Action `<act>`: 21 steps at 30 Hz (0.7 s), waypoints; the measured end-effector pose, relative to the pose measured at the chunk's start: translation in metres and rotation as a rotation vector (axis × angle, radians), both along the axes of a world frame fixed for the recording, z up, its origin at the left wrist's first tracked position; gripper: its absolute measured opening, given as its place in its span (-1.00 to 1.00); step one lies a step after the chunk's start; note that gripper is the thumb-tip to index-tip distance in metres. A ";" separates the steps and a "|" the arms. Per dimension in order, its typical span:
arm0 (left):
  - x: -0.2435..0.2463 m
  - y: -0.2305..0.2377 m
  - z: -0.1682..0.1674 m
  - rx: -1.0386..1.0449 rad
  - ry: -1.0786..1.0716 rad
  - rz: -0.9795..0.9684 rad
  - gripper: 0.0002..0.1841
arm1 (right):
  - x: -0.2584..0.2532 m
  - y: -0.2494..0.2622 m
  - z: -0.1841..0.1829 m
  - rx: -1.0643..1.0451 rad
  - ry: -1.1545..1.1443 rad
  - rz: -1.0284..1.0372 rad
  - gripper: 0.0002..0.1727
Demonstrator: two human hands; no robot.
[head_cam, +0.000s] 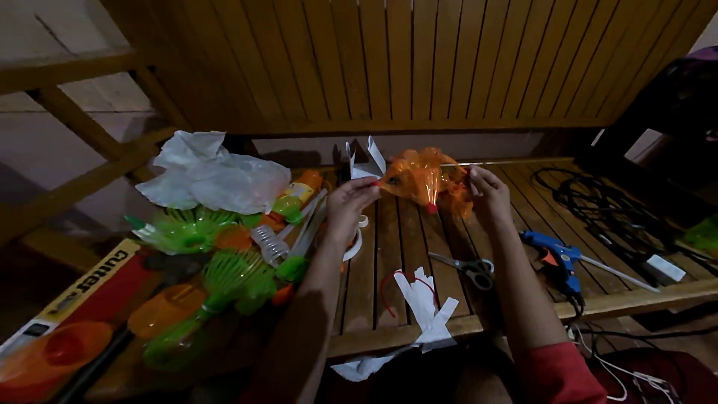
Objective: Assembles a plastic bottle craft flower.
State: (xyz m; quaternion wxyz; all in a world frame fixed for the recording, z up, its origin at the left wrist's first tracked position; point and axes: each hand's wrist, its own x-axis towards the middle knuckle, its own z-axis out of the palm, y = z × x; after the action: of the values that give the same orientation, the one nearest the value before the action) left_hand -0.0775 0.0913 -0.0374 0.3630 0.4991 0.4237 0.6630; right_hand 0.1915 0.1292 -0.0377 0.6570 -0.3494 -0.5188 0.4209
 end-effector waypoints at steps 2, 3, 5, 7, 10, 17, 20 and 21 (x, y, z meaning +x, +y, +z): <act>0.000 -0.003 -0.002 0.038 -0.041 0.019 -0.71 | -0.002 -0.001 -0.005 0.044 0.045 0.027 -0.73; 0.000 -0.003 -0.004 0.054 -0.060 0.024 -0.70 | -0.004 -0.003 -0.008 0.070 0.065 0.040 -0.71; -0.004 0.000 -0.008 0.076 -0.074 0.021 -0.69 | -0.005 -0.006 -0.014 0.104 0.085 0.064 -0.68; -0.010 0.004 -0.012 0.083 -0.041 0.000 -0.69 | -0.007 -0.008 -0.017 0.109 0.101 0.074 -0.69; -0.012 0.005 -0.009 0.056 -0.048 0.016 -0.69 | -0.009 -0.007 -0.018 0.107 0.121 0.048 -0.74; -0.013 0.007 -0.017 0.081 -0.049 -0.001 -0.61 | -0.007 -0.004 -0.024 0.104 0.128 0.026 -0.78; -0.010 0.006 -0.018 0.073 -0.068 -0.003 -0.67 | -0.007 -0.005 -0.026 0.066 0.130 0.018 -0.80; -0.010 0.006 -0.019 0.063 -0.075 0.001 -0.69 | -0.008 -0.006 -0.025 0.046 0.137 0.023 -0.79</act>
State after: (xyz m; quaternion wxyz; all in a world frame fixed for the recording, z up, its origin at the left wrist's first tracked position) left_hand -0.0876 0.0974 -0.0561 0.3623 0.4850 0.3889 0.6945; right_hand 0.1838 0.1235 -0.0628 0.6938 -0.2987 -0.4862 0.4394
